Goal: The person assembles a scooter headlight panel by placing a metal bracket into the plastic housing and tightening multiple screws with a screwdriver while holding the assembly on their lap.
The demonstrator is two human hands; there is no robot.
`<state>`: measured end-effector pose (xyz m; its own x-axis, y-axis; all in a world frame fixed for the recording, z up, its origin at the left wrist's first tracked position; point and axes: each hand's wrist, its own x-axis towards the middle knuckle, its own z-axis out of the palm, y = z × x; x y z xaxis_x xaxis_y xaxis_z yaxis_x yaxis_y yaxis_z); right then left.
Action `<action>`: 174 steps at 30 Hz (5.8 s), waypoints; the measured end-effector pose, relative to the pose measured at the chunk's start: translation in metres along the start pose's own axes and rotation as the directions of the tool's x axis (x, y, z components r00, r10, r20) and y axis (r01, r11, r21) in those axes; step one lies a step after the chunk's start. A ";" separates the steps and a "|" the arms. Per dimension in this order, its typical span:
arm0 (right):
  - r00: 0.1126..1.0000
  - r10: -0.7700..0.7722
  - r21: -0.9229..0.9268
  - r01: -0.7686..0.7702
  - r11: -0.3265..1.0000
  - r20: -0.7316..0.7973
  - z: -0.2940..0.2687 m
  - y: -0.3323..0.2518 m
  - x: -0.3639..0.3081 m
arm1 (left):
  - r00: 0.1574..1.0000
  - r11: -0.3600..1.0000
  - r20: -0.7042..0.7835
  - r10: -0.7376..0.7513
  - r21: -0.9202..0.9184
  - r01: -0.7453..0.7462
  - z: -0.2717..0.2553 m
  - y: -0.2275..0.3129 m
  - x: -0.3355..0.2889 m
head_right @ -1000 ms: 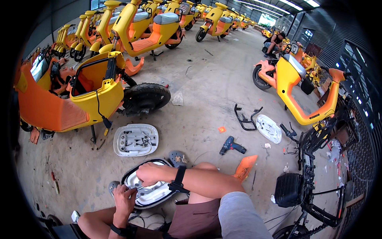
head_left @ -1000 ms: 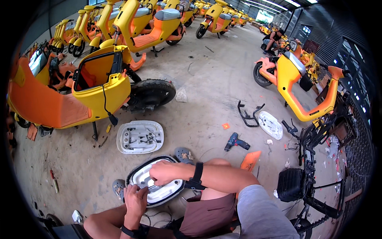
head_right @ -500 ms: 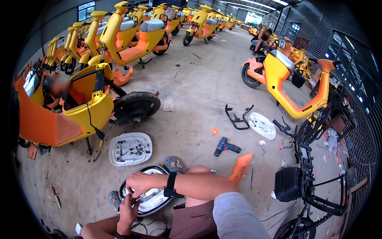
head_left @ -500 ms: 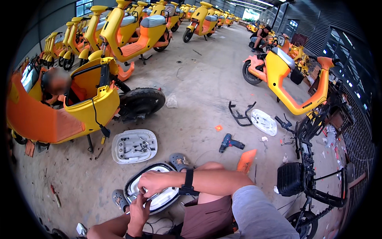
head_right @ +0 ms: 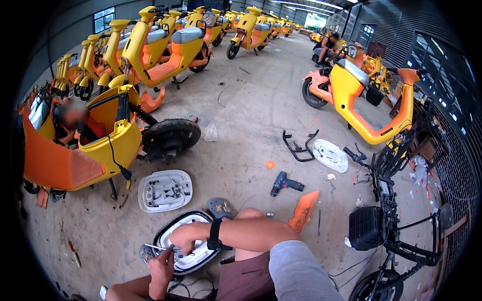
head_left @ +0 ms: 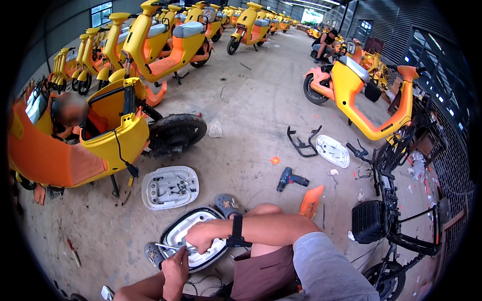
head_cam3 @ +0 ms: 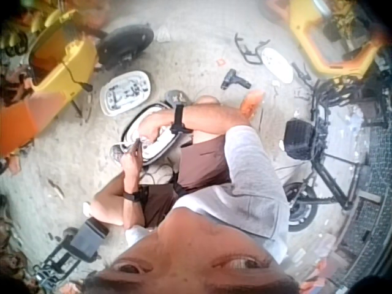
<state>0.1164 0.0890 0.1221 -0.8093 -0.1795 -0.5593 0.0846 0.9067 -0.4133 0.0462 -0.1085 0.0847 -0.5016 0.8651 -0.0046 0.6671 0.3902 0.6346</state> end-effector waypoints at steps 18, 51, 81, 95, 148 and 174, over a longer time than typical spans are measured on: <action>0.918 -0.036 -0.003 0.039 0.999 -0.396 -0.005 0.012 -0.005 | 0.900 0.912 -0.148 0.411 0.049 -0.408 0.000 -0.007 0.010; 0.979 -0.201 0.085 0.202 0.976 -0.018 0.001 -0.002 -0.006 | 0.941 0.952 -0.160 0.298 -0.023 -0.305 0.018 -0.009 0.003; 0.854 -0.069 0.068 0.121 0.990 -0.515 -0.008 0.005 -0.012 | 0.985 0.968 -0.066 0.158 -0.186 -0.167 0.016 -0.006 0.008; 0.987 -0.096 0.087 0.108 0.990 -0.131 -0.002 -0.003 -0.009 | 0.970 0.969 -0.145 0.195 -0.127 -0.214 0.015 0.000 0.003; 0.993 -0.094 0.061 0.098 0.993 -0.066 0.009 0.001 -0.006 | 0.925 0.936 -0.149 0.350 0.032 -0.349 0.030 -0.001 0.003; 0.951 -0.023 -0.206 -0.043 0.978 -0.307 0.012 0.010 -0.005 | 0.874 0.881 -0.123 0.470 0.128 -0.456 0.023 0.009 0.001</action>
<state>0.1280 0.0943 0.1125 -0.9505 -0.0739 -0.3018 -0.0021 0.9728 -0.2316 0.0641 -0.0967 0.0722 -0.1920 0.9009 0.3893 0.8870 -0.0104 0.4616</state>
